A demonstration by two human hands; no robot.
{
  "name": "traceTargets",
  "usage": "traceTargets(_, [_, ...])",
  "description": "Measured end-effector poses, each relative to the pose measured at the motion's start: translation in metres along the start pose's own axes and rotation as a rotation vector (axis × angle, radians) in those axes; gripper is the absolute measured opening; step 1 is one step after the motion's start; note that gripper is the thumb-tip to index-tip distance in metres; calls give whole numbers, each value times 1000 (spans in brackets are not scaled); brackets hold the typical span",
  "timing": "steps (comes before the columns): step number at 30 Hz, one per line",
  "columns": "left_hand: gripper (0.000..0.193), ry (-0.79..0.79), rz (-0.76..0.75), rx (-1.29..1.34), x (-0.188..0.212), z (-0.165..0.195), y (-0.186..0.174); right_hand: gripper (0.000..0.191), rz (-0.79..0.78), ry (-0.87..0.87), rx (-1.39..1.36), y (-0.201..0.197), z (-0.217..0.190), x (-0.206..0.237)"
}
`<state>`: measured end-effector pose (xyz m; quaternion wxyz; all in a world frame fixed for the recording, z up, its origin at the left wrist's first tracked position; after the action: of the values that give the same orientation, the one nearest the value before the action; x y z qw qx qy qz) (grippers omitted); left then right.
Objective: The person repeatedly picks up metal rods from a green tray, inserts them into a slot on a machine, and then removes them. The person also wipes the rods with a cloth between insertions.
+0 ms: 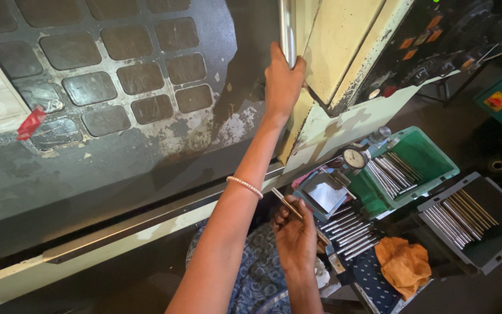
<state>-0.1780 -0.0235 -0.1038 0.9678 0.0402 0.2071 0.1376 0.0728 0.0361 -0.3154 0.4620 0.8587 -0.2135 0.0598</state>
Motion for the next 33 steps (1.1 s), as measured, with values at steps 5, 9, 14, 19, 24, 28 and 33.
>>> traceTargets(5, [38, -15, -3, -2, 1, -2, 1, 33, 4, 0, -6, -2, 1, 1])
traceTargets(9, [38, -3, -8, 0, 3, 1, 0, 32, -1, 3, -9, -2, 1, 0])
traceTargets(14, [37, -5, -12, -6, 3, 2, 0, 32, 6, 13, -7, -4, 3, -2])
traceTargets(19, [38, -7, -28, -1, 0, 0, 1, 34, 21, -11, 42, -7, 4, -4])
traceTargets(24, [39, -16, -55, 66, -1, -3, 2, 37, 138, -7, 73, -17, 4, -8])
traceTargets(28, [40, -18, -54, 69, -2, -6, -1, 36, 137, 2, 49, -14, 6, -6])
traceTargets(33, [42, 4, -53, 18, -6, -14, 1, 30, 63, -288, 550, 8, -22, -3])
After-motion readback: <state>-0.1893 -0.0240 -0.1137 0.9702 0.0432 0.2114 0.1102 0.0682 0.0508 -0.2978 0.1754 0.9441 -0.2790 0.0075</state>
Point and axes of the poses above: each hand's wrist, its own x-axis away from the middle knuckle, its own y-axis out of the palm, z = x × y, the point moved 8 cm from there along -x, towards the middle knuckle, and after that the axes turned 8 degrees about z, right-handed, at the moved point
